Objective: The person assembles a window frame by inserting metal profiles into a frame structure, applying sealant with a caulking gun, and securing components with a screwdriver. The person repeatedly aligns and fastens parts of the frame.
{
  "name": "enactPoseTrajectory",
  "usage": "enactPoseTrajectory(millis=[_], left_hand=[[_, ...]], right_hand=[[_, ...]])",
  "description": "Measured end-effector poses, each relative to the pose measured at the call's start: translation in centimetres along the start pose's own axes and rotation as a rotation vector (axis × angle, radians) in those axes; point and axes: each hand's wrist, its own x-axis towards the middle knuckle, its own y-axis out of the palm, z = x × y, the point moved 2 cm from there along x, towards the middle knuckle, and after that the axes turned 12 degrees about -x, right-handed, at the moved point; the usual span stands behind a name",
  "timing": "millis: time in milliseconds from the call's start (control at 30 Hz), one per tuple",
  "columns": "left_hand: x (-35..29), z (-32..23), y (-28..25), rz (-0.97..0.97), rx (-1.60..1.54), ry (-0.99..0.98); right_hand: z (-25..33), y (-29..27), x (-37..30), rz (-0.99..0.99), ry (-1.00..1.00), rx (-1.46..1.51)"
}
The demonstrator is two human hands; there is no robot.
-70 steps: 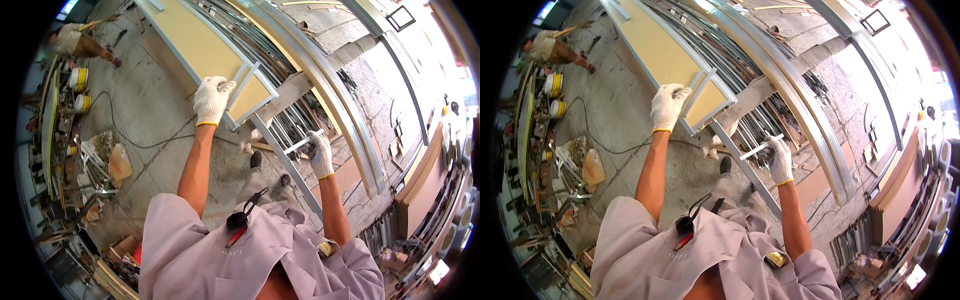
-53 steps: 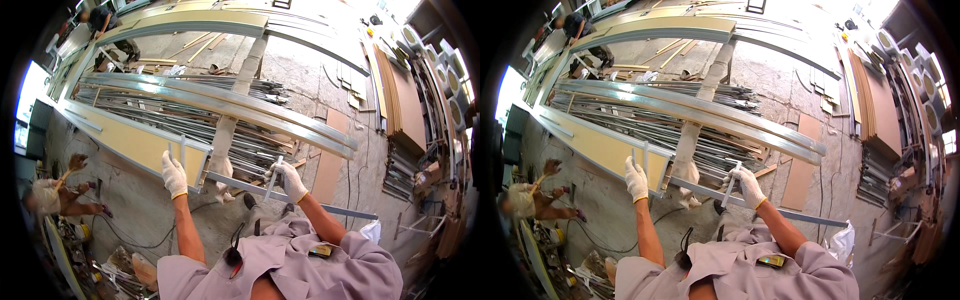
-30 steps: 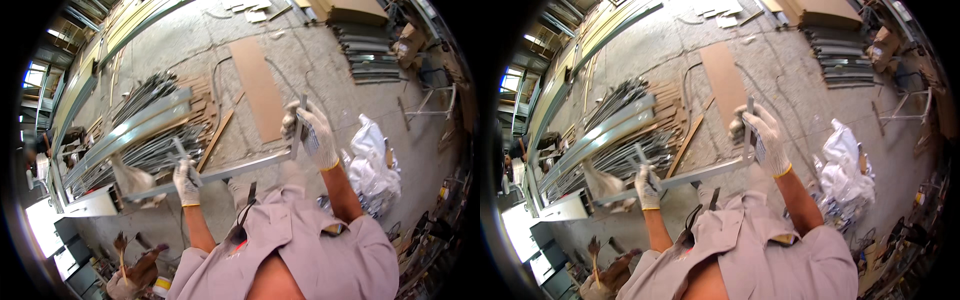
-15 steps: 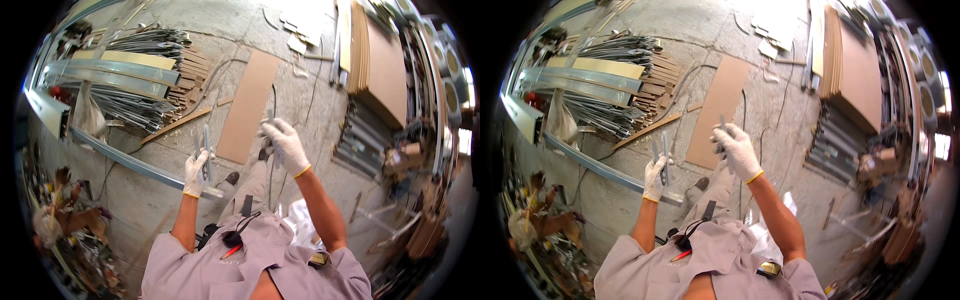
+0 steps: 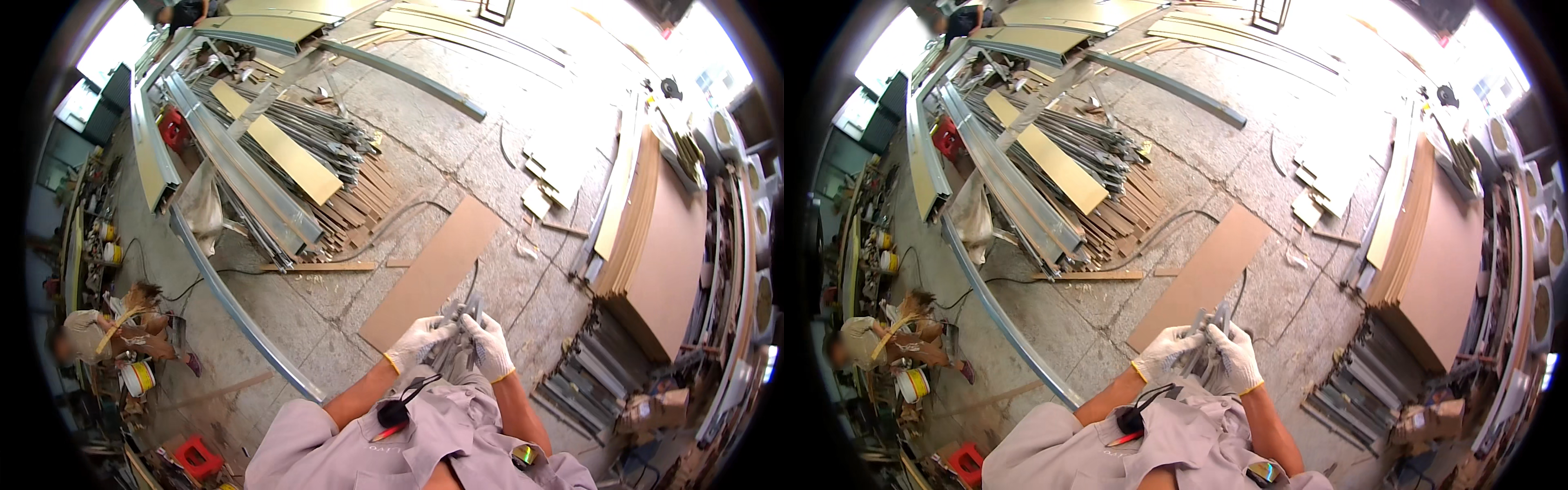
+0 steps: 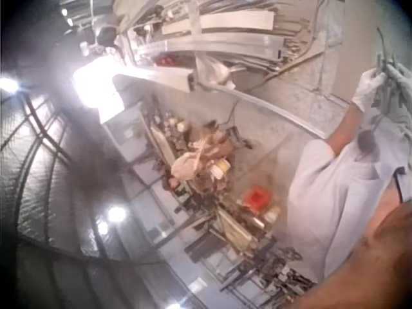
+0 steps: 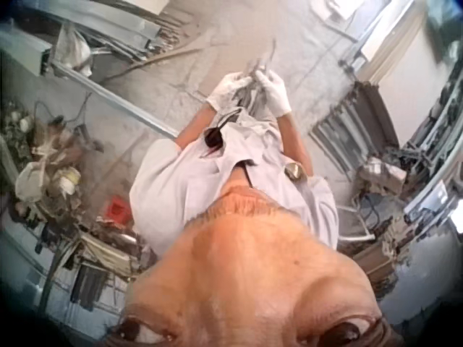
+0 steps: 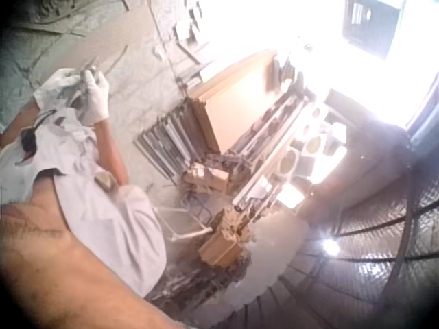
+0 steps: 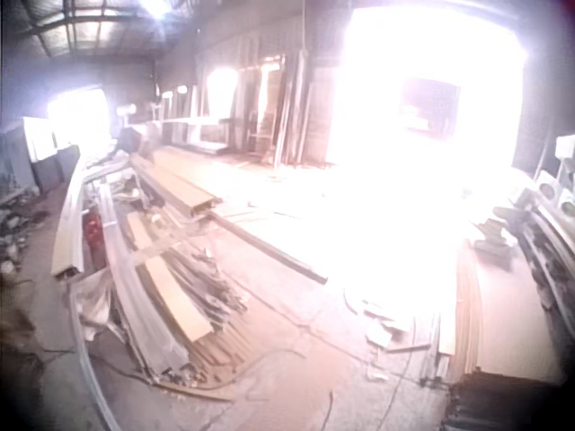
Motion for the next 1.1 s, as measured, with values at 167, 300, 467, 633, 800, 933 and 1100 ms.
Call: enactPoseTrajectory(millis=[167, 300, 467, 633, 800, 933, 1100], left_hand=[[5.7, -5.6, 4.0, -0.119, -0.096, 0.124], [9.8, -9.5, 1.7, -0.301, -0.422, 0.269], [11.7, -17.1, -1.9, -0.198, -0.832, 0.609], [15.3, -24.2, -7.1, -0.239, -1.008, 0.712], [21.3, -33.6, -15.5, -0.11, -1.112, 0.792], [19.6, -45.8, -17.5, -0.127, -1.021, 0.847], [17.7, -57.4, -21.5, -0.154, -0.971, 0.967]], right_hand=[[7.3, -3.7, 8.6, 0.123, -0.033, -0.042], [14.4, -4.0, 15.6, 0.177, 0.038, -0.097], [23.9, -0.5, 25.6, 0.305, 0.011, -0.175], [30.4, 6.7, 35.9, 0.415, 0.024, -0.264], [36.7, 14.7, 46.5, 0.39, 0.073, -0.364], [43.2, 21.7, 55.5, 0.419, -0.031, -0.448], [53.6, 34.5, 69.0, 0.497, -0.33, -0.739]])
